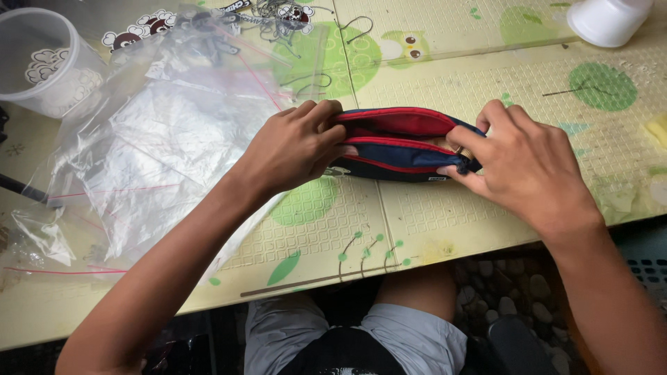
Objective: The person attaches a cartoon character keychain to a small blue bag with a red zipper. They first connect the chain to the keychain, then attach the assembly to the bag's zipper pull, and finally adjust the bag's strap.
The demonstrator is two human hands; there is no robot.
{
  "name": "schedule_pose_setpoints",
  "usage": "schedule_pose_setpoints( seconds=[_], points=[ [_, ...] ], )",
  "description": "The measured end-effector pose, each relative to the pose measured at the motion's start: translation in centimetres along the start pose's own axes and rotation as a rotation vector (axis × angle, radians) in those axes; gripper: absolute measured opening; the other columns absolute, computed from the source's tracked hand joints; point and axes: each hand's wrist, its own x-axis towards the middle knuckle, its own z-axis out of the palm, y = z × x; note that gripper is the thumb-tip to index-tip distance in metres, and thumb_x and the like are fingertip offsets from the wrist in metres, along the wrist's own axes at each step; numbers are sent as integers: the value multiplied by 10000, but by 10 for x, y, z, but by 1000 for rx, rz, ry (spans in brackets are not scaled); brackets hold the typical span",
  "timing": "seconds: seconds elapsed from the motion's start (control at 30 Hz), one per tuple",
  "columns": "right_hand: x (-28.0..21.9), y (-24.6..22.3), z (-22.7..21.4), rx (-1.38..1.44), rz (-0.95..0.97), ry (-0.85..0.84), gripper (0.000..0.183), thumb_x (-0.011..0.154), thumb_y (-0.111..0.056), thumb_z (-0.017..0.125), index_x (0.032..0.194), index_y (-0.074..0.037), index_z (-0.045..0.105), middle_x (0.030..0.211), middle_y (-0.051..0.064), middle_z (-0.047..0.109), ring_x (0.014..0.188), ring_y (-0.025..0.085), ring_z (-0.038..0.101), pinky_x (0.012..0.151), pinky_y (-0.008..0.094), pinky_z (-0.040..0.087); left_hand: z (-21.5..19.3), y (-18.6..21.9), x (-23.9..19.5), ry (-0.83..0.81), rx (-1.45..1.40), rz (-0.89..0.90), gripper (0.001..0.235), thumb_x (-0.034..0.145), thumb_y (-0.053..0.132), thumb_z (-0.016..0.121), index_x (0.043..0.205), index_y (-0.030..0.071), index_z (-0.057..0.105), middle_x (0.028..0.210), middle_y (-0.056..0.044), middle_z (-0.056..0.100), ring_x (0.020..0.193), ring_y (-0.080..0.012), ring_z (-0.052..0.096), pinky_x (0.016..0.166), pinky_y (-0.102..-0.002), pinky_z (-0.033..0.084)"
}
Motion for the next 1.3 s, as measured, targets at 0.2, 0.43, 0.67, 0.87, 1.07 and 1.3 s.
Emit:
schedule_pose_setpoints(
  seconds=[0.2,0.43,0.67,0.87,1.07,1.3],
  points=[
    [7,1,1,-185,-97,-87,408,875,-683,623,1155,-387,635,1031,-9,611,865,159,683,480,303,599,7,-4,6,-38,101,5,266,1083,262,609,921,55,650,1012,-97,537,790,-252,538,462,-396,518],
    [7,-1,2,-91,-184,-296,488,797,-656,705,1156,-327,679,1099,44,582,952,221,657,607,356,663,2,-4,5,-83,129,-23,450,1084,428,594,838,54,641,953,-75,493,770,-218,532,394,-393,517],
    [8,0,8,-35,-135,-462,549,852,-708,614,1233,-323,705,1278,62,616,1125,276,677,952,453,564,-13,11,20,-12,68,-10,489,1078,443,599,794,48,647,991,-92,501,751,-258,518,585,-416,482],
    [-17,-16,-5,-456,-46,-81,222,801,-578,659,992,-467,681,1016,-77,637,998,197,646,809,399,396,-26,-2,18,18,4,6,425,1069,407,659,866,34,657,929,-98,497,773,-262,557,525,-432,513],
    [-13,-14,1,-375,-202,148,98,929,-363,649,1013,-328,611,1132,59,553,846,199,587,701,319,482,-21,-5,13,-20,-104,-76,345,1098,285,590,935,-13,647,1054,-171,484,885,-333,505,641,-477,488],
    [-10,5,11,59,-265,104,673,836,-282,787,1455,-207,533,1116,90,508,626,189,679,518,365,684,-11,11,12,29,-51,-113,311,1046,216,691,1337,104,695,1425,-249,428,1311,-468,425,965,-623,459]
  ],
)
